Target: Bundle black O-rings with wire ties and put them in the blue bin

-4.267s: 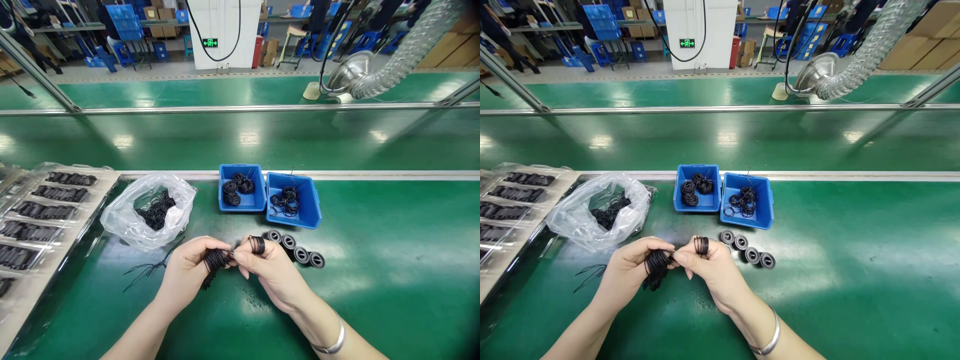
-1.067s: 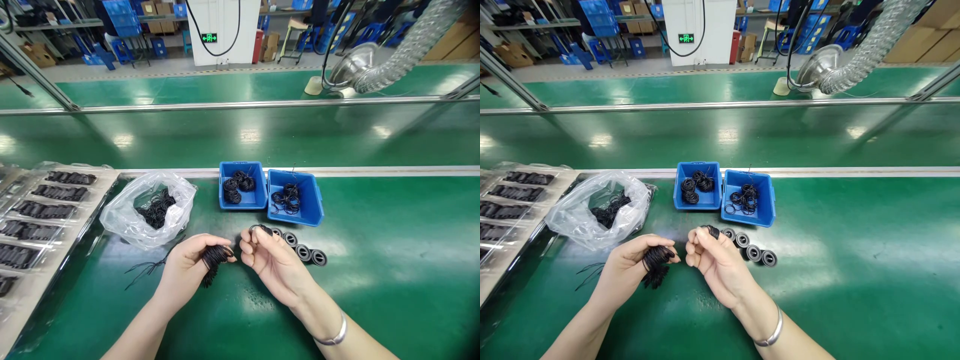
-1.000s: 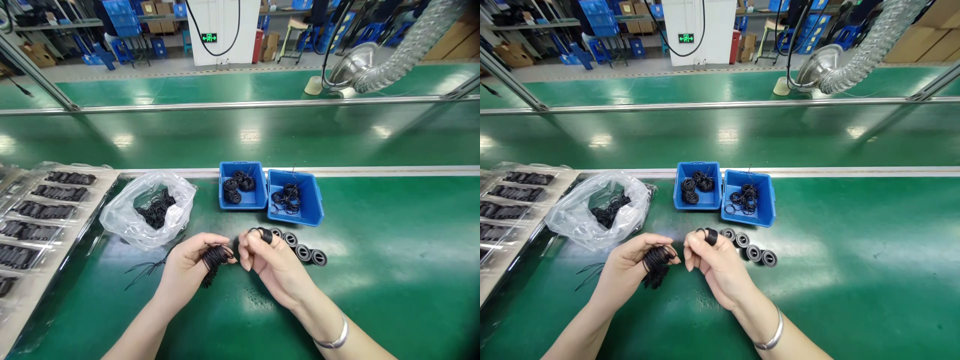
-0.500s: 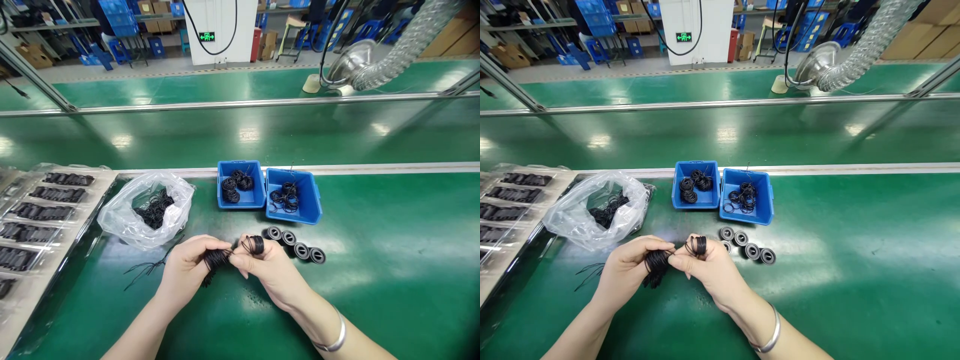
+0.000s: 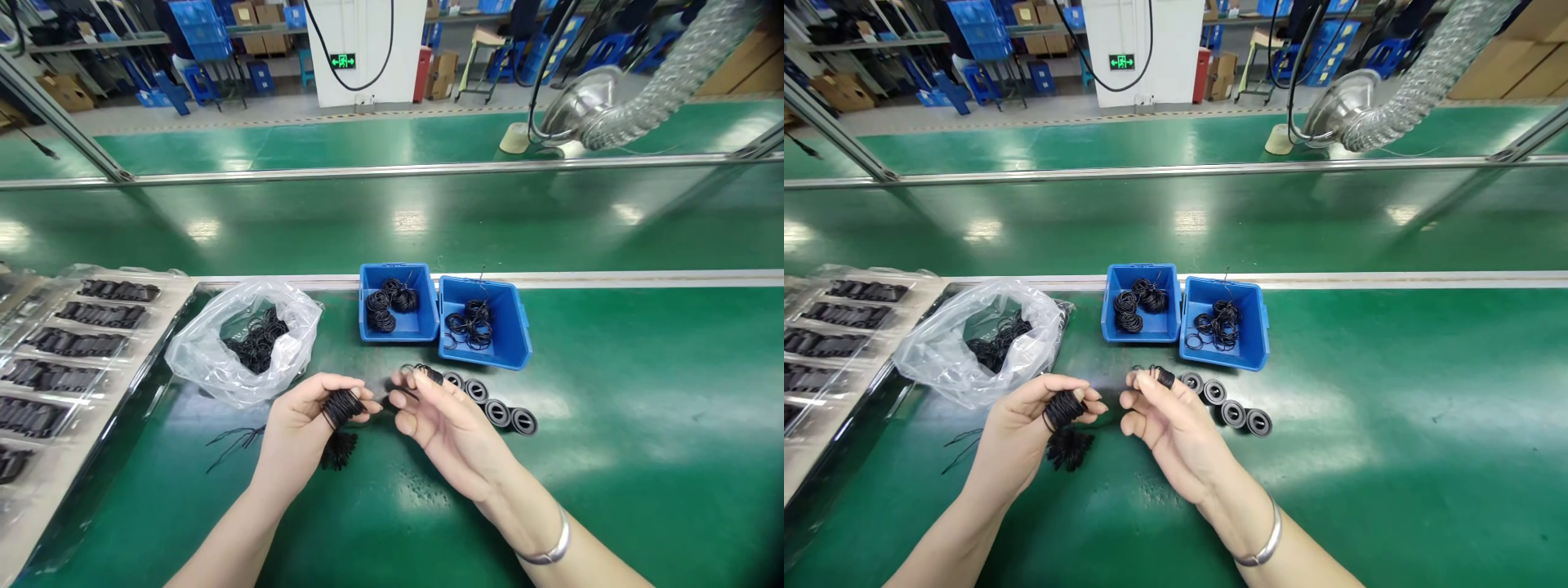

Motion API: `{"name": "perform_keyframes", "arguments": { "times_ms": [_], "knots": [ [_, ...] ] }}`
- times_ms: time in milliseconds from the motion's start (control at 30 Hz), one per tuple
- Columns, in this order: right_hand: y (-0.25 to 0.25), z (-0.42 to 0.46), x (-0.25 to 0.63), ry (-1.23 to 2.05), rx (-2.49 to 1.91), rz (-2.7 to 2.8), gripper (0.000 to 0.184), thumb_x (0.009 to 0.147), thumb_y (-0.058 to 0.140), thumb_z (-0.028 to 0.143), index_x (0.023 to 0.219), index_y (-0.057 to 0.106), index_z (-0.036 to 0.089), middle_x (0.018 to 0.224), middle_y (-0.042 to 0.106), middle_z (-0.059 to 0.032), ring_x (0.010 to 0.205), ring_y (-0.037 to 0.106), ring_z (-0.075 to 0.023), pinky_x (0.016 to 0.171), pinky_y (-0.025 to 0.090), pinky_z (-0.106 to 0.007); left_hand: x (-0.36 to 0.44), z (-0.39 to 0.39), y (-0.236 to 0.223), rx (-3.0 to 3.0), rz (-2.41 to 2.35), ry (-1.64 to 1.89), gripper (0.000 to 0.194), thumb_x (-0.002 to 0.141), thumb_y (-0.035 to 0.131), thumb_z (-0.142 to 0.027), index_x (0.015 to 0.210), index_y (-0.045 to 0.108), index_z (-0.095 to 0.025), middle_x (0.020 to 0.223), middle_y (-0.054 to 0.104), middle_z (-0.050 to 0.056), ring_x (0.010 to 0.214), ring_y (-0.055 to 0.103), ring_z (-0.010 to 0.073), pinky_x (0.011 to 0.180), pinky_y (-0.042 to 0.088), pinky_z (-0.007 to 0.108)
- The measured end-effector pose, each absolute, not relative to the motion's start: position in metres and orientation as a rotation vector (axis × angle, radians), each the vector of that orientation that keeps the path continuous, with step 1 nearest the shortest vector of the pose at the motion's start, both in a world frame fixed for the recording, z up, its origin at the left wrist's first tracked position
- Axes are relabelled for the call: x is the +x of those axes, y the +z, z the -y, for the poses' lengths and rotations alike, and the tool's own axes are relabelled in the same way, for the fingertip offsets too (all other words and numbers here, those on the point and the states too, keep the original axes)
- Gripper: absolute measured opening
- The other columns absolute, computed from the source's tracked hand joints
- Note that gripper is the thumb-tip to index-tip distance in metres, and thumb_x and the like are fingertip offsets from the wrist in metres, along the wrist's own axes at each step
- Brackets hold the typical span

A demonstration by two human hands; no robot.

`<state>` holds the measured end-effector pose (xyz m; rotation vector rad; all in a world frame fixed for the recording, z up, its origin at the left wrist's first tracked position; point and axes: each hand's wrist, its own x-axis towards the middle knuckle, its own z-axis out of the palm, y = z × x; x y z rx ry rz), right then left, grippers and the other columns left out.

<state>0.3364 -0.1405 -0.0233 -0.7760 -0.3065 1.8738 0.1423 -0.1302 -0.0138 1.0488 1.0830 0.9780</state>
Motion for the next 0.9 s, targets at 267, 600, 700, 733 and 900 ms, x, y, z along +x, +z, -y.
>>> {"name": "perform_keyframes", "arguments": {
  "times_ms": [267, 600, 700, 733, 900],
  "knots": [
    [-0.023, 0.14, 0.336, 1.867, -0.839, 0.448, 0.019, 0.085, 0.077, 0.033, 0.081, 0.074, 0.015, 0.077, 0.065, -0.0023, 0.069, 0.058, -0.0114, 0.063, 0.048, -0.023, 0.14, 0.131, -0.015, 1.473, -1.124, 0.952, 0.018, 0.092, 0.064, -0.019, 0.103, 0.077, -0.024, 0.097, 0.079, 0.004, 0.091, 0.076, 0.0205, 0.088, 0.06, 0.033],
    [-0.02, 0.148, 0.331, 1.636, -1.098, 0.934, 0.021, 0.076, 0.083, 0.034, 0.066, 0.073, 0.019, 0.066, 0.055, 0.0015, 0.067, 0.047, -0.0149, 0.067, 0.036, -0.031, 0.141, 0.131, -0.01, 1.825, -1.1, 1.008, 0.025, 0.089, 0.063, -0.009, 0.103, 0.079, -0.024, 0.091, 0.078, 0.003, 0.084, 0.072, 0.0159, 0.077, 0.056, 0.024],
    [-0.021, 0.15, 0.331, 1.594, -1.133, 1.032, 0.016, 0.077, 0.083, 0.033, 0.071, 0.077, 0.02, 0.07, 0.058, 0.0008, 0.07, 0.049, -0.0155, 0.069, 0.037, -0.032, 0.141, 0.131, -0.011, 1.841, -1.083, 0.996, 0.027, 0.089, 0.063, -0.009, 0.105, 0.078, -0.025, 0.091, 0.078, 0.003, 0.084, 0.072, 0.0154, 0.078, 0.056, 0.023],
    [-0.021, 0.15, 0.332, 1.601, -1.133, 1.035, 0.017, 0.077, 0.083, 0.033, 0.069, 0.075, 0.02, 0.071, 0.057, 0.0009, 0.069, 0.049, -0.0152, 0.069, 0.036, -0.032, 0.141, 0.131, -0.012, 1.845, -1.079, 0.992, 0.027, 0.089, 0.063, -0.009, 0.105, 0.078, -0.025, 0.09, 0.078, 0.003, 0.084, 0.072, 0.0155, 0.078, 0.056, 0.023],
    [-0.021, 0.148, 0.333, 1.721, -1.072, 0.913, 0.039, 0.082, 0.08, 0.034, 0.053, 0.06, 0.017, 0.06, 0.049, 0.0027, 0.065, 0.044, -0.0132, 0.066, 0.032, -0.03, 0.14, 0.13, -0.011, 1.827, -1.097, 0.979, 0.03, 0.088, 0.063, -0.007, 0.103, 0.08, -0.027, 0.09, 0.078, 0.001, 0.082, 0.072, 0.014, 0.077, 0.056, 0.021]
  ]
}}
